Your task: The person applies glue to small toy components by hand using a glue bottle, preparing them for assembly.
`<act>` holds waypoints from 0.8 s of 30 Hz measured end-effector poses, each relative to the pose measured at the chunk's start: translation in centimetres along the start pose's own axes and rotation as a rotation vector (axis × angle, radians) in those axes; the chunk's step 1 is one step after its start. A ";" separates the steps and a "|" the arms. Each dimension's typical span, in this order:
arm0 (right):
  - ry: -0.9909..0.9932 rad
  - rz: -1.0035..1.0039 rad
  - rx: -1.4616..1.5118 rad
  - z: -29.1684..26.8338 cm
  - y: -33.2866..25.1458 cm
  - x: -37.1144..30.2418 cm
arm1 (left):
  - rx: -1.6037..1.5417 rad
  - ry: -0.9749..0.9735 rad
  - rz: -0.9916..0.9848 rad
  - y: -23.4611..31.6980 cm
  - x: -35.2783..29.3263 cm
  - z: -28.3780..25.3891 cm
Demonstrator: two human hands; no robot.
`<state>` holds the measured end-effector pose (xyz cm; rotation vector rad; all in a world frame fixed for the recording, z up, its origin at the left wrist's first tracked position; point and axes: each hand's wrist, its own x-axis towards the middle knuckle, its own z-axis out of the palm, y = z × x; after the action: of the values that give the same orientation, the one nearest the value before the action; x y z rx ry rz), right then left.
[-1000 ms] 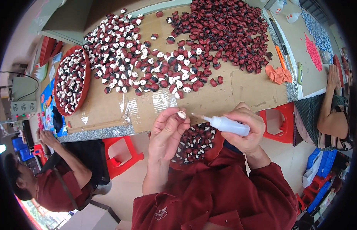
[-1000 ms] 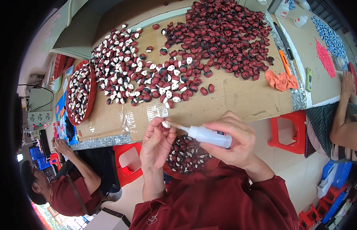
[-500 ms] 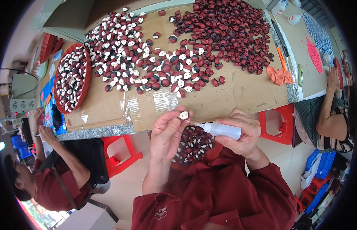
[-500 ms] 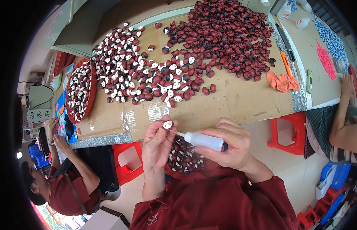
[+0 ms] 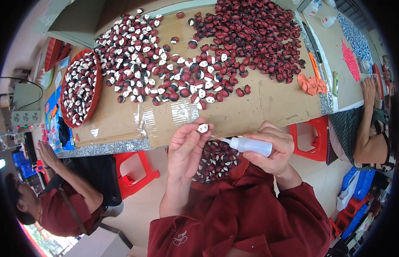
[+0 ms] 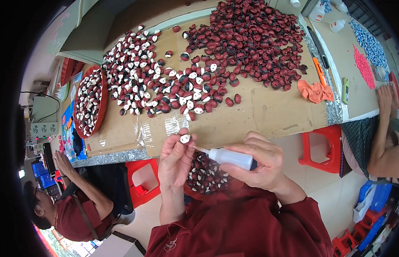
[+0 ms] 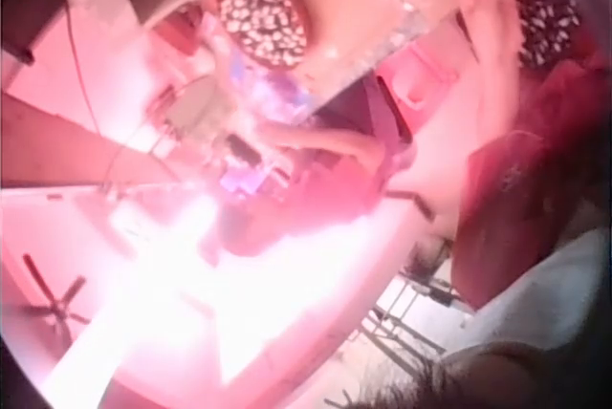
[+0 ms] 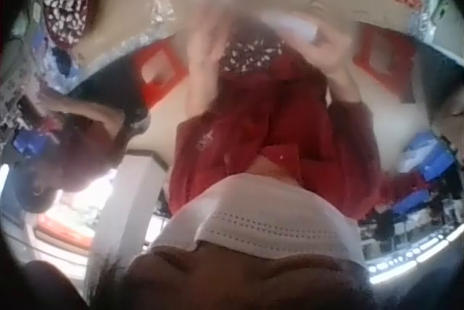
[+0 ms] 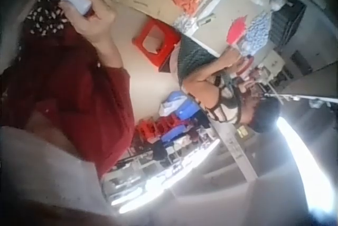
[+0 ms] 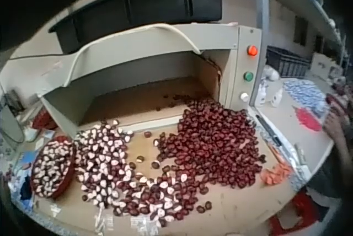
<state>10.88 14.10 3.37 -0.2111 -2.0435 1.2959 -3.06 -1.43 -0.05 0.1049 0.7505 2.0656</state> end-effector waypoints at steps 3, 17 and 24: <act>0.010 0.002 -0.014 -0.1 0.1 0.0 | 0.007 0.009 0.006 -0.1 0.0 0.0; 0.017 0.012 -0.023 -0.1 -0.1 0.0 | 0.016 0.015 0.018 -0.1 0.1 0.3; 0.019 0.032 0.001 0.7 -0.1 0.3 | 0.012 0.019 -0.009 0.0 0.1 0.3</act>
<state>10.23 13.65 3.34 -0.2555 -2.0315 1.3090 -2.99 -1.22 0.16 0.0886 0.7733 2.0569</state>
